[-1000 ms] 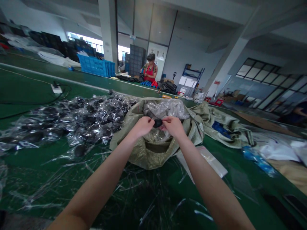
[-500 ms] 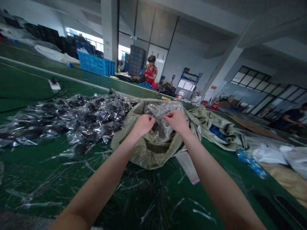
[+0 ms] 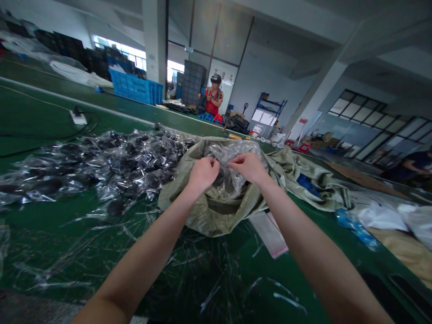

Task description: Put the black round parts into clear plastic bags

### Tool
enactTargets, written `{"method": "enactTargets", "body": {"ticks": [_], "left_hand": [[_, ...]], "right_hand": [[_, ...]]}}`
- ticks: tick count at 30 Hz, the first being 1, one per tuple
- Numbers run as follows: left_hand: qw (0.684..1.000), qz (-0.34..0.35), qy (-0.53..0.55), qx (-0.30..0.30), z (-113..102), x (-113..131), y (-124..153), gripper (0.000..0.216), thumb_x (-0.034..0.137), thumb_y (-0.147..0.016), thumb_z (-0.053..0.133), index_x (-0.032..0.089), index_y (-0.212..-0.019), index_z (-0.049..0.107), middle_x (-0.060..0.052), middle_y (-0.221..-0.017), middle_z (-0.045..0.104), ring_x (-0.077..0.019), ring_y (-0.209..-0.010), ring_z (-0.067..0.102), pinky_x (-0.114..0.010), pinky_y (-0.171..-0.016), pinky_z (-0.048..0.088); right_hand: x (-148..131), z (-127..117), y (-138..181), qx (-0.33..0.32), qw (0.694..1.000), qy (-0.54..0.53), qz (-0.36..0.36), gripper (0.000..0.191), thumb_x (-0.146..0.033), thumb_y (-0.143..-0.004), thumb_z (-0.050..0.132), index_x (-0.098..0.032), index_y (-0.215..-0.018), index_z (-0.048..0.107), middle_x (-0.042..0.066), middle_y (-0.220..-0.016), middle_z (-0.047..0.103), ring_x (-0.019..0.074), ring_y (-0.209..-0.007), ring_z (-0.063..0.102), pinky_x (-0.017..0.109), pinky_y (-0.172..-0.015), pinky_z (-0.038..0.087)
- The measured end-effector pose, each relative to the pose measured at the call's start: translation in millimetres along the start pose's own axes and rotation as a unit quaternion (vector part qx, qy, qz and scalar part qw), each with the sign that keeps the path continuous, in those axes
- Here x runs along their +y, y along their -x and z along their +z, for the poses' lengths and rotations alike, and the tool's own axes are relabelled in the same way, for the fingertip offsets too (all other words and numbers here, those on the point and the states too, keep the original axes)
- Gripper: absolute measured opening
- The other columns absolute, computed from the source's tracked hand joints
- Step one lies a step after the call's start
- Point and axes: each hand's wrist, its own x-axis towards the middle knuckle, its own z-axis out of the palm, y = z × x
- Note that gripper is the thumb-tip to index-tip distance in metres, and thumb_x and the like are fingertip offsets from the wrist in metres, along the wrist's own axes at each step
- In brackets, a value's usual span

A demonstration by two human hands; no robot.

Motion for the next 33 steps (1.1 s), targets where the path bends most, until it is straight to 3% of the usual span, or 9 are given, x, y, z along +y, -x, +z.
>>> {"method": "enactTargets", "body": {"ticks": [2, 3, 7, 15, 18, 23, 28, 33], "left_hand": [[0.999, -0.004, -0.018, 0.048, 2.1, 1.5, 1.5, 0.035, 0.031, -0.088, 0.039, 0.015, -0.087, 0.07, -0.014, -0.089, 0.072, -0.0228, -0.082, 0.066, -0.028, -0.071, 0.042], [0.999, -0.002, -0.017, 0.041, 3.6, 2.3, 2.0, 0.035, 0.031, -0.088, 0.039, 0.015, -0.087, 0.07, -0.013, -0.088, 0.072, -0.0223, -0.081, 0.065, -0.028, -0.07, 0.042], [0.995, 0.03, 0.031, -0.089, 10.7, 5.2, 3.4, 0.033, 0.03, -0.085, 0.043, 0.014, -0.072, 0.069, -0.009, -0.071, 0.069, -0.0198, -0.068, 0.063, -0.026, -0.06, 0.039], [0.983, 0.105, -0.02, -0.151, 11.5, 6.6, 10.0, 0.031, 0.027, -0.084, 0.047, 0.016, -0.065, 0.068, -0.01, -0.066, 0.069, -0.0205, -0.063, 0.064, -0.027, -0.059, 0.04], [0.982, 0.105, -0.023, -0.155, 8.6, 6.5, 10.9, 0.031, 0.036, -0.085, 0.052, 0.017, -0.066, 0.068, -0.009, -0.066, 0.068, -0.0215, -0.064, 0.064, -0.028, -0.061, 0.042], [0.989, 0.116, 0.056, -0.074, 4.6, 0.2, 4.8, 0.028, 0.042, -0.076, 0.069, 0.015, -0.084, 0.067, -0.007, -0.08, 0.07, -0.0201, -0.073, 0.063, -0.029, -0.069, 0.045], [0.946, 0.2, 0.195, -0.162, 3.0, -7.1, -1.7, 0.017, 0.032, -0.081, 0.063, 0.017, -0.082, 0.07, -0.003, -0.082, 0.071, -0.0151, -0.077, 0.063, -0.027, -0.075, 0.046], [0.949, 0.201, 0.165, -0.176, -1.5, 0.6, 4.6, 0.013, 0.024, -0.082, 0.057, 0.015, -0.078, 0.066, -0.002, -0.075, 0.068, -0.0132, -0.07, 0.06, -0.025, -0.068, 0.044]], "right_hand": [[6.0, -0.7, -3.1, -0.001, 1.0, -0.031, -0.003, 0.016, -0.028, -0.073, 0.068, -0.015, -0.074, 0.077, 0.002, -0.065, 0.071, 0.015, -0.061, 0.061, 0.023, -0.056, 0.04], [9.3, -0.8, -4.8, -0.002, 0.999, -0.045, -0.004, 0.017, -0.029, -0.072, 0.069, -0.015, -0.075, 0.078, 0.002, -0.066, 0.072, 0.015, -0.061, 0.061, 0.023, -0.056, 0.04], [19.0, 1.8, -7.2, -0.008, 0.998, -0.063, -0.012, 0.019, -0.033, -0.071, 0.07, -0.016, -0.075, 0.078, 0.003, -0.066, 0.072, 0.015, -0.061, 0.06, 0.024, -0.055, 0.039], [19.1, 2.6, 13.8, -0.02, 1.0, -0.003, -0.012, 0.018, -0.03, -0.074, 0.066, -0.016, -0.073, 0.078, 0.001, -0.062, 0.069, 0.0143, -0.058, 0.059, 0.025, -0.058, 0.039], [11.5, -0.7, 22.8, -0.021, 0.999, 0.007, -0.023, 0.016, -0.028, -0.075, 0.066, -0.017, -0.074, 0.078, 0.001, -0.062, 0.07, 0.0138, -0.057, 0.058, 0.025, -0.058, 0.038], [1.8, -8.7, 33.6, -0.016, 0.998, 0.006, -0.055, 0.015, -0.025, -0.076, 0.065, -0.018, -0.071, 0.077, 0.001, -0.062, 0.07, 0.013, -0.057, 0.057, 0.026, -0.059, 0.038], [12.1, -15.4, 40.3, -0.042, 0.997, -0.04, -0.054, 0.017, -0.032, -0.077, 0.065, -0.019, -0.074, 0.076, 0.001, -0.065, 0.07, 0.0128, -0.059, 0.057, 0.025, -0.058, 0.038], [29.2, -10.0, 48.4, -0.07, 0.995, -0.068, -0.03, 0.015, -0.023, -0.074, 0.063, -0.018, -0.083, 0.074, 0.002, -0.075, 0.071, 0.0138, -0.066, 0.06, 0.025, -0.061, 0.041]]}}
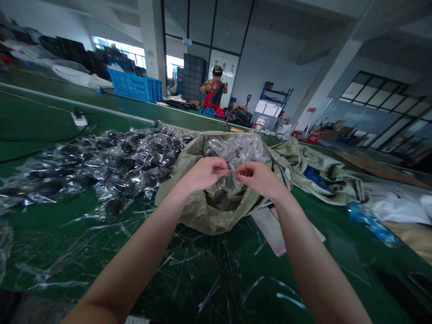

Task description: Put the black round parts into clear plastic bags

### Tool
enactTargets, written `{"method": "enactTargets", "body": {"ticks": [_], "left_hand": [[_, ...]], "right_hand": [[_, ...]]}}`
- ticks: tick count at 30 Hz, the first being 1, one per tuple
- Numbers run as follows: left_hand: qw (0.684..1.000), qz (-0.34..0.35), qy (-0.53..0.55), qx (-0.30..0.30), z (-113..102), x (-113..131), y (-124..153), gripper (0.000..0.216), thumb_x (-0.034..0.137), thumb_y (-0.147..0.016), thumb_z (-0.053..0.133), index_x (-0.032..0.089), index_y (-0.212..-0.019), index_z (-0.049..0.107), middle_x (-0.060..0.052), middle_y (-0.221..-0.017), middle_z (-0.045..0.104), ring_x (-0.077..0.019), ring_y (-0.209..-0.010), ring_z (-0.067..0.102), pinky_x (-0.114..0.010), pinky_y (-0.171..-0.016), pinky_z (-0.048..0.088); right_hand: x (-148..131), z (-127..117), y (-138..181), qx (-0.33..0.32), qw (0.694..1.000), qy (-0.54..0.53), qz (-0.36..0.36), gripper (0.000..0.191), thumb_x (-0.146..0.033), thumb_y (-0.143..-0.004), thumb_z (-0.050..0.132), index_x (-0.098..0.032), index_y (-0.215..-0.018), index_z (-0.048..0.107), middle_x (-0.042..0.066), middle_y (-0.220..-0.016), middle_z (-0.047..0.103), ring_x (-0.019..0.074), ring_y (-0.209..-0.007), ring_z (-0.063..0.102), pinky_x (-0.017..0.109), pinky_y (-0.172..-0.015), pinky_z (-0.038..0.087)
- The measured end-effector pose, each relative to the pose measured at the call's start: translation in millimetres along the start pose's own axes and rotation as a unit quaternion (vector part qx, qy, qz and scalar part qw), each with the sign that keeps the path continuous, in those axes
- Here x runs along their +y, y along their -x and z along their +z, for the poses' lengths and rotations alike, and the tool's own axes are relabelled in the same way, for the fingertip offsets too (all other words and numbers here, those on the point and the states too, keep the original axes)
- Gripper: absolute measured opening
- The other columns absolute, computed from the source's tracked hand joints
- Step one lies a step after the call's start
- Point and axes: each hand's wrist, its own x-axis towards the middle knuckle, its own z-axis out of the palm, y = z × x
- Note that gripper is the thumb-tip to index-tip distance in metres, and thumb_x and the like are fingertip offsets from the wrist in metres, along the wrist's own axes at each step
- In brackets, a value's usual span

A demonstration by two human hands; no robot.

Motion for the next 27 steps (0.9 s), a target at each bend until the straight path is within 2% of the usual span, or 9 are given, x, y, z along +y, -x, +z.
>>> {"method": "enactTargets", "body": {"ticks": [3, 7, 11, 15, 18, 21, 24, 27], "left_hand": [[0.998, -0.008, -0.061, 0.007, -1.9, 7.0, 3.5, 0.012, 0.02, -0.081, 0.054, 0.016, -0.075, 0.064, -0.002, -0.072, 0.067, -0.0128, -0.066, 0.058, -0.024, -0.064, 0.041], [0.99, -0.042, -0.129, 0.025, -6.5, 10.6, 5.6, 0.014, 0.021, -0.081, 0.053, 0.017, -0.072, 0.063, -0.001, -0.068, 0.066, -0.0137, -0.062, 0.056, -0.025, -0.061, 0.039], [0.99, -0.08, -0.102, 0.054, -7.2, 9.8, 2.8, 0.02, 0.027, -0.085, 0.05, 0.018, -0.07, 0.06, -0.002, -0.069, 0.068, -0.0149, -0.063, 0.058, -0.026, -0.063, 0.04], [0.982, -0.118, -0.057, 0.137, -4.6, 7.2, -0.8, 0.025, 0.035, -0.088, 0.048, 0.018, -0.07, 0.055, -0.001, -0.065, 0.065, -0.0145, -0.059, 0.056, -0.025, -0.058, 0.04], [0.975, -0.116, -0.031, 0.188, -2.6, 3.8, -2.3, 0.028, 0.038, -0.088, 0.047, 0.019, -0.068, 0.051, -0.001, -0.061, 0.062, -0.014, -0.057, 0.055, -0.024, -0.056, 0.039], [0.969, -0.118, -0.013, 0.215, -1.4, 0.4, -3.4, 0.028, 0.038, -0.088, 0.049, 0.02, -0.067, 0.049, -0.001, -0.06, 0.06, -0.0136, -0.055, 0.054, -0.023, -0.053, 0.038], [0.965, -0.129, 0.001, 0.228, -0.9, -1.6, -4.4, 0.029, 0.039, -0.087, 0.05, 0.02, -0.066, 0.05, -0.001, -0.057, 0.059, -0.0129, -0.053, 0.051, -0.022, -0.05, 0.036], [0.964, -0.134, 0.018, 0.229, -0.4, -2.3, -4.8, 0.032, 0.04, -0.087, 0.05, 0.019, -0.064, 0.051, -0.001, -0.054, 0.056, -0.0109, -0.048, 0.045, -0.021, -0.046, 0.032]], "right_hand": [[10.1, 7.4, 5.0, -0.045, 0.998, -0.01, 0.036, 0.015, -0.019, -0.073, 0.061, -0.016, -0.083, 0.073, 0.004, -0.079, 0.072, 0.015, -0.068, 0.062, 0.025, -0.063, 0.043], [24.9, 17.6, 7.7, -0.083, 0.991, -0.063, 0.081, 0.015, -0.025, -0.076, 0.059, -0.016, -0.075, 0.071, 0.003, -0.069, 0.071, 0.0163, -0.065, 0.062, 0.026, -0.06, 0.044], [35.3, 28.3, 5.6, -0.038, 0.967, -0.227, 0.105, 0.016, -0.03, -0.077, 0.061, -0.018, -0.076, 0.071, 0.004, -0.075, 0.073, 0.0176, -0.072, 0.066, 0.027, -0.064, 0.048], [37.1, 41.0, 2.5, 0.042, 0.91, -0.401, 0.101, 0.024, -0.041, -0.073, 0.069, -0.017, -0.078, 0.07, 0.006, -0.081, 0.073, 0.018, -0.079, 0.067, 0.03, -0.075, 0.052], [36.4, 49.2, 1.1, 0.065, 0.872, -0.479, 0.073, 0.029, -0.047, -0.073, 0.071, -0.018, -0.078, 0.07, 0.006, -0.083, 0.074, 0.018, -0.082, 0.068, 0.031, -0.078, 0.053], [35.5, 53.2, 1.1, 0.072, 0.848, -0.523, 0.05, 0.029, -0.048, -0.075, 0.07, -0.019, -0.081, 0.07, 0.005, -0.086, 0.074, 0.0174, -0.086, 0.068, 0.031, -0.08, 0.053], [33.9, 53.5, 1.9, 0.075, 0.843, -0.532, 0.034, 0.029, -0.045, -0.074, 0.071, -0.02, -0.088, 0.07, 0.005, -0.092, 0.074, 0.0176, -0.09, 0.068, 0.032, -0.083, 0.053], [31.9, 54.1, 2.4, 0.092, 0.865, -0.493, 0.024, 0.028, -0.039, -0.069, 0.076, -0.021, -0.089, 0.069, 0.004, -0.094, 0.074, 0.0174, -0.09, 0.068, 0.033, -0.087, 0.052]]}}
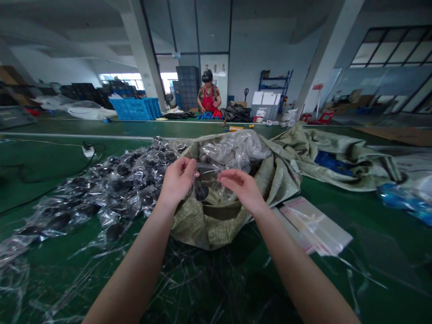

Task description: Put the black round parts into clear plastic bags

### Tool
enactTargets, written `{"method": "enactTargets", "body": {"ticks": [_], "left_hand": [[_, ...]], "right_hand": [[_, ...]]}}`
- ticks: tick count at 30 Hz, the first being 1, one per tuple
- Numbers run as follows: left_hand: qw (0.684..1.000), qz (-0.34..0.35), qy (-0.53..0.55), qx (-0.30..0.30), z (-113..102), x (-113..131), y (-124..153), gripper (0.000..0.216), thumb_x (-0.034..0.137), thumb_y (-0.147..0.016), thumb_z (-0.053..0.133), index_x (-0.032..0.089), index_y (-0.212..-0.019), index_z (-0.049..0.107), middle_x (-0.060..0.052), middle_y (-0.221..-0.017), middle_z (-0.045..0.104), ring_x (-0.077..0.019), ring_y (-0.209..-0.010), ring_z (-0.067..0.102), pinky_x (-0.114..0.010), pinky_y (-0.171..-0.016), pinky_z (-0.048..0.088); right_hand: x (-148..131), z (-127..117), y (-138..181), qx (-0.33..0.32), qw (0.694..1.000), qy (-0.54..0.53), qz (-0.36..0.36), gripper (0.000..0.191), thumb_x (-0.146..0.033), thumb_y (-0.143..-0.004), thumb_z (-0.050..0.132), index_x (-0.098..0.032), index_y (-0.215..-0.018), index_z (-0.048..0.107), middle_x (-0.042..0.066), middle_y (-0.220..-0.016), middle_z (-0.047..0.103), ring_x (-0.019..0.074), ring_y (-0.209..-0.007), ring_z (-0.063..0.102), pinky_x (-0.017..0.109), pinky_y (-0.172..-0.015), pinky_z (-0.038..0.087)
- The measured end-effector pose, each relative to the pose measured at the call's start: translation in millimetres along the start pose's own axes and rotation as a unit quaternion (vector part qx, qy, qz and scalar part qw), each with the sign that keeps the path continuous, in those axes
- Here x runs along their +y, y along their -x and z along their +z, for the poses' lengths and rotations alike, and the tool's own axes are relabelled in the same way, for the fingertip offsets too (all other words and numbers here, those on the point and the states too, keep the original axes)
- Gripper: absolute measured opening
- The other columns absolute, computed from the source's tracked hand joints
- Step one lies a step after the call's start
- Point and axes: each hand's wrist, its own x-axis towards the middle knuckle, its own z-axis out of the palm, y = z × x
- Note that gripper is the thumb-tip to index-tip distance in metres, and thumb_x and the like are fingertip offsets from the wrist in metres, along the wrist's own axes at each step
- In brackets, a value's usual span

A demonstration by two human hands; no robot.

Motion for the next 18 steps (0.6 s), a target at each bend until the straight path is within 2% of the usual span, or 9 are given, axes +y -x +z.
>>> {"method": "enactTargets", "body": {"ticks": [4, 8, 14, 18], "left_hand": [[1.0, 0.0, 0.024, -0.005, 0.8, 0.0, 1.4, 0.031, 0.041, -0.087, 0.051, 0.019, -0.064, 0.053, 0.001, -0.053, 0.054, -0.0089, -0.043, 0.039, -0.021, -0.043, 0.029], [0.998, -0.013, 0.055, -0.023, 0.7, 0.5, 2.5, 0.032, 0.041, -0.087, 0.052, 0.019, -0.064, 0.052, 0.002, -0.048, 0.049, -0.008, -0.039, 0.035, -0.021, -0.04, 0.026], [0.996, -0.023, 0.081, -0.021, 0.6, 6.7, 3.3, 0.031, 0.039, -0.087, 0.053, 0.019, -0.063, 0.051, 0.002, -0.049, 0.05, -0.007, -0.038, 0.035, -0.02, -0.039, 0.026], [0.994, -0.031, 0.099, -0.025, 0.4, 10.7, 4.2, 0.03, 0.038, -0.086, 0.054, 0.019, -0.063, 0.05, 0.003, -0.047, 0.047, -0.0063, -0.037, 0.034, -0.019, -0.039, 0.025]], "right_hand": [[4.3, 3.2, -0.7, 0.022, 0.999, 0.044, -0.01, 0.023, -0.038, -0.071, 0.074, -0.02, -0.085, 0.069, 0.004, -0.089, 0.073, 0.0176, -0.084, 0.068, 0.034, -0.086, 0.052], [8.1, 4.7, -1.9, 0.038, 0.998, 0.025, -0.032, 0.023, -0.043, -0.077, 0.067, -0.02, -0.079, 0.068, 0.004, -0.082, 0.072, 0.0184, -0.082, 0.067, 0.034, -0.081, 0.053], [4.6, 8.0, 0.9, 0.057, 0.998, 0.033, -0.023, 0.029, -0.047, -0.073, 0.071, -0.02, -0.082, 0.065, 0.004, -0.082, 0.071, 0.0175, -0.079, 0.066, 0.031, -0.077, 0.053], [5.3, 9.2, 1.8, 0.077, 0.994, 0.061, -0.053, 0.024, -0.043, -0.075, 0.069, -0.02, -0.08, 0.066, 0.004, -0.082, 0.071, 0.0177, -0.078, 0.066, 0.032, -0.079, 0.053]]}}
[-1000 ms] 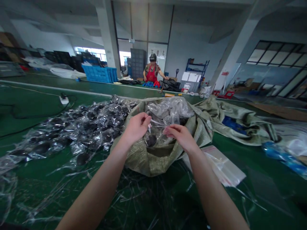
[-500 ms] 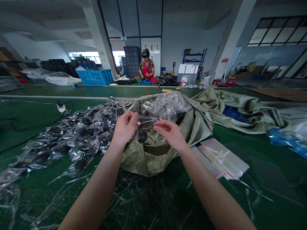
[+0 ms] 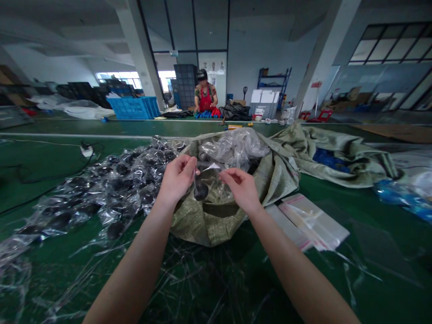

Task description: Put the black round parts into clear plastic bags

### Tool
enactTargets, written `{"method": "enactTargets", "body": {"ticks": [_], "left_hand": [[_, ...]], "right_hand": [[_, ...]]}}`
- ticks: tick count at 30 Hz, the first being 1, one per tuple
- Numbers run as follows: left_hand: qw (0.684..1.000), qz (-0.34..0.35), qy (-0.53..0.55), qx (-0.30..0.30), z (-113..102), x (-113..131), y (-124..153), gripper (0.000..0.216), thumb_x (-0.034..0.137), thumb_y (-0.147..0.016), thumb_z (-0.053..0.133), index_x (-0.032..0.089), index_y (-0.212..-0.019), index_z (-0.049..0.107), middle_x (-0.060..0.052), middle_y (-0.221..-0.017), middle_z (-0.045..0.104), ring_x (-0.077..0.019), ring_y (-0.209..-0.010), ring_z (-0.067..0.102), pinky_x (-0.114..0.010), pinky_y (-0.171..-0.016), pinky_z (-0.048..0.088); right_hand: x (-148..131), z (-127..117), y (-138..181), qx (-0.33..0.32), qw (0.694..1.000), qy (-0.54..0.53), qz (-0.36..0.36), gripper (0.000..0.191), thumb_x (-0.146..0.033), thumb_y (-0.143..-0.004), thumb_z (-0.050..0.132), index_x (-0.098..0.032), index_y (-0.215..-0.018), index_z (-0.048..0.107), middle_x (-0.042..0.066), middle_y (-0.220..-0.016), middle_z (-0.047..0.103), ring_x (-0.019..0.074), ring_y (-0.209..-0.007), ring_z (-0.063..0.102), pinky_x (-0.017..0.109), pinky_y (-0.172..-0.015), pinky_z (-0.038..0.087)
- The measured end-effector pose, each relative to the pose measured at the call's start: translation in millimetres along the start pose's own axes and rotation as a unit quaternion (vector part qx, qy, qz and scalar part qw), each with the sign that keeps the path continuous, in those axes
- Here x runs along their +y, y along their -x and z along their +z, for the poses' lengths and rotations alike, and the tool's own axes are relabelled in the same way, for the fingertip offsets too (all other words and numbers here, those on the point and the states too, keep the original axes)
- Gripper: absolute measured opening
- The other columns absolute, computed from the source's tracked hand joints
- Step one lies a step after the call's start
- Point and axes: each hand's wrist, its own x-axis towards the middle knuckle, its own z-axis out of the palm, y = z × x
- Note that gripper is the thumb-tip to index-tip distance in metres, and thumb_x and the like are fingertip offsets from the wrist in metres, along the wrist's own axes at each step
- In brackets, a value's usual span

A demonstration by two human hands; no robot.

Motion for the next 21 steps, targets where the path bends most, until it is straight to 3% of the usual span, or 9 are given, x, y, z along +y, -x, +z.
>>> {"method": "enactTargets", "body": {"ticks": [6, 11, 16, 21], "left_hand": [[0.995, -0.041, 0.085, -0.036, -2.6, 0.7, -0.6, 0.031, 0.041, -0.082, 0.06, 0.019, -0.063, 0.05, 0.004, -0.048, 0.046, -0.0046, -0.035, 0.03, -0.019, -0.035, 0.019], [0.983, -0.083, 0.153, -0.051, -1.3, 3.6, -0.9, 0.03, 0.04, -0.079, 0.065, 0.019, -0.065, 0.048, 0.004, -0.051, 0.047, -0.0031, -0.033, 0.028, -0.019, -0.033, 0.016], [0.98, -0.105, 0.164, -0.039, 0.4, 4.7, -1.2, 0.028, 0.039, -0.079, 0.064, 0.019, -0.07, 0.048, 0.005, -0.052, 0.049, -0.0023, -0.033, 0.027, -0.018, -0.032, 0.016], [0.98, -0.107, 0.168, -0.03, -1.4, 5.1, -1.4, 0.028, 0.038, -0.08, 0.062, 0.019, -0.069, 0.046, 0.006, -0.053, 0.048, -0.0018, -0.033, 0.027, -0.017, -0.033, 0.018]], "right_hand": [[-1.2, 1.9, -0.5, -0.003, 0.993, -0.11, 0.036, 0.021, -0.042, -0.076, 0.065, -0.021, -0.073, 0.06, 0.003, -0.083, 0.071, 0.0182, -0.084, 0.068, 0.034, -0.083, 0.054], [-3.2, 7.3, 1.6, -0.006, 0.971, -0.218, 0.097, 0.023, -0.041, -0.072, 0.07, -0.021, -0.072, 0.057, 0.002, -0.075, 0.07, 0.0169, -0.076, 0.068, 0.032, -0.079, 0.054], [-2.8, 8.6, 4.7, -0.033, 0.964, -0.231, 0.129, 0.029, -0.046, -0.072, 0.067, -0.021, -0.087, 0.066, 0.004, -0.079, 0.072, 0.0191, -0.081, 0.069, 0.034, -0.083, 0.054], [0.4, 10.8, 6.8, -0.05, 0.963, -0.243, 0.108, 0.025, -0.037, -0.068, 0.07, -0.02, -0.087, 0.07, 0.004, -0.085, 0.073, 0.0188, -0.089, 0.068, 0.034, -0.088, 0.052]]}}
